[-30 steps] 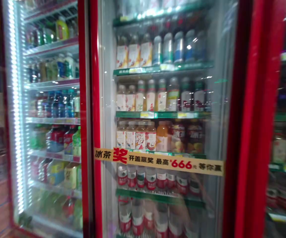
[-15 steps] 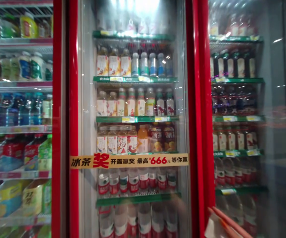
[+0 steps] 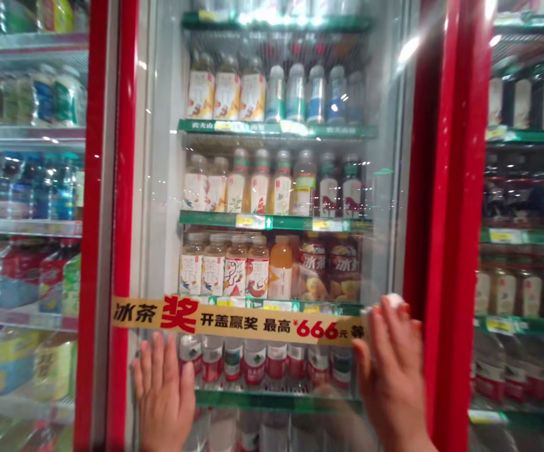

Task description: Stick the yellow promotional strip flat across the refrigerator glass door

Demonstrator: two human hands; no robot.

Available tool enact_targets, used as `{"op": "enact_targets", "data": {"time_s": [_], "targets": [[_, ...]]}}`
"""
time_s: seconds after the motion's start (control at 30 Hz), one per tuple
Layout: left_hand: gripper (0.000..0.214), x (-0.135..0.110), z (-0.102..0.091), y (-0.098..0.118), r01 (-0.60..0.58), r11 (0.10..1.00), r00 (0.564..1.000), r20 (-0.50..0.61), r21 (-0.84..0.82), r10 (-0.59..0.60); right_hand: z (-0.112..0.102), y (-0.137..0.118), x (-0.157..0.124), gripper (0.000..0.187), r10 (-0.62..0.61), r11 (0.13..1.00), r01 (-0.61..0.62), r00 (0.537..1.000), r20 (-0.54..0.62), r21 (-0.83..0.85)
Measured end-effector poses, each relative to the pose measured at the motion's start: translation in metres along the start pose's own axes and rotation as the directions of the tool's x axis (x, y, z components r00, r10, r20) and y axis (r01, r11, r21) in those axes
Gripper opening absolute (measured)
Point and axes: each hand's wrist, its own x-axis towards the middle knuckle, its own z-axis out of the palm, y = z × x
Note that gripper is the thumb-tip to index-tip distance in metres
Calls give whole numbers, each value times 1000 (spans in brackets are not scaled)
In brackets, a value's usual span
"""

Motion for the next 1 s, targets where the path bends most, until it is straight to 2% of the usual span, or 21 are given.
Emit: {"op": "enact_targets", "data": {"time_s": [0.07, 0.13, 0.17, 0.23, 0.3, 0.37, 0.4, 0.43, 0.47, 0.53, 0.57, 0.6, 0.63, 0.7, 0.77, 0.8, 0.83, 0.87, 0.9, 0.97, 1.0], "targets": [[80, -4, 6, -2, -39, 999, 999, -16, 30, 40, 14, -27, 12, 100, -219, 973, 224, 973, 77, -63], [83, -5, 5, -4, -56, 998, 997, -44, 34, 57, 17, -32, 8, 111, -374, 916, 388, 918, 131, -101], [84, -4, 3, -5, -57, 998, 997, -57, 26, 58, 15, -27, 4, 113, -402, 900, 419, 905, 141, -124], [82, 6, -4, -10, -65, 998, 994, -83, 1, 65, 9, -13, 6, 104, -316, 925, 338, 938, 143, -171], [77, 24, -13, -16, -101, 995, 987, -128, -20, 97, 7, -7, 23, 94, -112, 972, 130, 989, 99, -198], [73, 51, -18, -20, -149, 988, 976, -167, -45, 139, 11, -17, 47, 95, 18, 983, -7, 998, 57, -182], [73, 65, -19, -19, -170, 983, 972, -176, -64, 157, 15, -26, 56, 100, 4, 986, 6, 998, 60, -166], [75, 79, -19, -17, -184, 980, 971, -172, -81, 169, 19, -37, 62, 106, -73, 986, 85, 994, 85, -144], [78, 92, -17, -13, -191, 977, 972, -154, -93, 175, 22, -45, 64, 110, -198, 970, 214, 971, 131, -117], [81, 110, -13, -4, -178, 980, 980, -102, -88, 169, 22, -49, 64, 112, -476, 867, 497, 849, 229, -38], [81, 115, -11, 0, -162, 984, 985, -76, -73, 157, 18, -43, 66, 110, -548, 822, 569, 797, 253, -12], [81, 118, -9, 4, -146, 988, 988, -56, -57, 142, 13, -33, 71, 106, -543, 825, 564, 799, 260, -12], [81, 119, -7, 6, -136, 990, 990, -41, -45, 134, 7, -20, 81, 101, -467, 871, 489, 850, 243, -37], [81, 118, -5, 7, -138, 990, 990, -31, -33, 137, -1, 2, 111, 94, -190, 974, 206, 970, 150, -98], [81, 115, -5, 4, -148, 989, 988, -35, -24, 148, 0, 6, 139, 91, 22, 994, -15, 998, 63, -109], [81, 115, -5, 3, -150, 989, 988, -37, -18, 149, 3, 0, 147, 92, 37, 995, -32, 998, 50, -99], [81, 115, -5, 1, -150, 989, 988, -36, -13, 149, 7, -10, 148, 96, -9, 996, 14, 998, 61, -89], [81, 115, -6, 0, -151, 989, 988, -33, -11, 150, 11, -22, 143, 99, -106, 991, 112, 991, 86, -74], [80, 115, -6, -1, -154, 988, 988, -29, -10, 154, 14, -32, 134, 104, -246, 966, 254, 962, 116, -54], [79, 115, -6, -2, -164, 986, 986, -24, -12, 163, 18, -42, 114, 112, -527, 844, 536, 835, 159, -14], [79, 115, -5, -2, -171, 985, 985, -26, -13, 171, 18, -39, 108, 114, -587, 802, 597, 792, 165, -9]]}}
